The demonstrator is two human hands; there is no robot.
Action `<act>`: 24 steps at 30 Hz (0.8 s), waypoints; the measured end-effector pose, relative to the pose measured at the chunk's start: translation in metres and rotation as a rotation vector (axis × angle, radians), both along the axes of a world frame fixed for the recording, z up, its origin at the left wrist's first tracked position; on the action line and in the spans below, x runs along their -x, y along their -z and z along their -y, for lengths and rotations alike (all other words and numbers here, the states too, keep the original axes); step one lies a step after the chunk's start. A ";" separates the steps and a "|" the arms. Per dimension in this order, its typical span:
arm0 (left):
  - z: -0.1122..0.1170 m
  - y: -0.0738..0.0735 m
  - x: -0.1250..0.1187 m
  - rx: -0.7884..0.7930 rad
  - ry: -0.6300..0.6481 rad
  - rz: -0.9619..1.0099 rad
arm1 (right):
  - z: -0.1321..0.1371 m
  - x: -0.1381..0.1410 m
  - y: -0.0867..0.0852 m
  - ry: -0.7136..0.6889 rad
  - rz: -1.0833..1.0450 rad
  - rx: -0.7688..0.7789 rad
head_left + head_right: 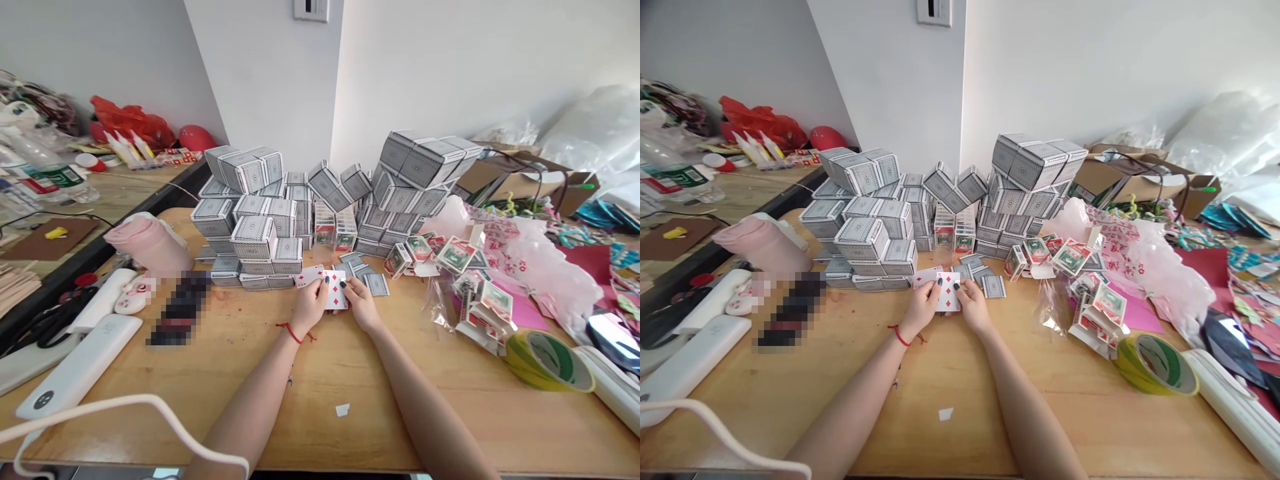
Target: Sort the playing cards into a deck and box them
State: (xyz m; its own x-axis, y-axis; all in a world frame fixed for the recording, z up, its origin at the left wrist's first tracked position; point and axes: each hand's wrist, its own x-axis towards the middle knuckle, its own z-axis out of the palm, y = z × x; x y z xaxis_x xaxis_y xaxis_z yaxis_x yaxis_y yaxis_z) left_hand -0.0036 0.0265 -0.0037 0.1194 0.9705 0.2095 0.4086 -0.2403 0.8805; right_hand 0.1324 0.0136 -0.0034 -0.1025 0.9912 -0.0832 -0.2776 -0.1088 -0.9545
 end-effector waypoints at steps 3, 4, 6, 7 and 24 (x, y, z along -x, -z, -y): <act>-0.001 0.000 0.000 0.026 0.058 0.152 | 0.000 0.000 0.001 0.006 0.036 -0.007; -0.001 0.000 0.000 0.040 0.080 0.202 | 0.000 0.000 0.001 0.003 0.043 -0.007; -0.002 0.002 0.000 0.070 0.117 0.276 | 0.000 0.000 0.002 -0.005 0.047 -0.006; -0.002 0.002 0.000 0.081 0.129 0.295 | 0.000 0.000 0.002 -0.008 0.045 -0.005; -0.005 0.011 -0.001 -0.028 0.068 0.131 | -0.002 0.001 0.000 0.043 0.007 -0.035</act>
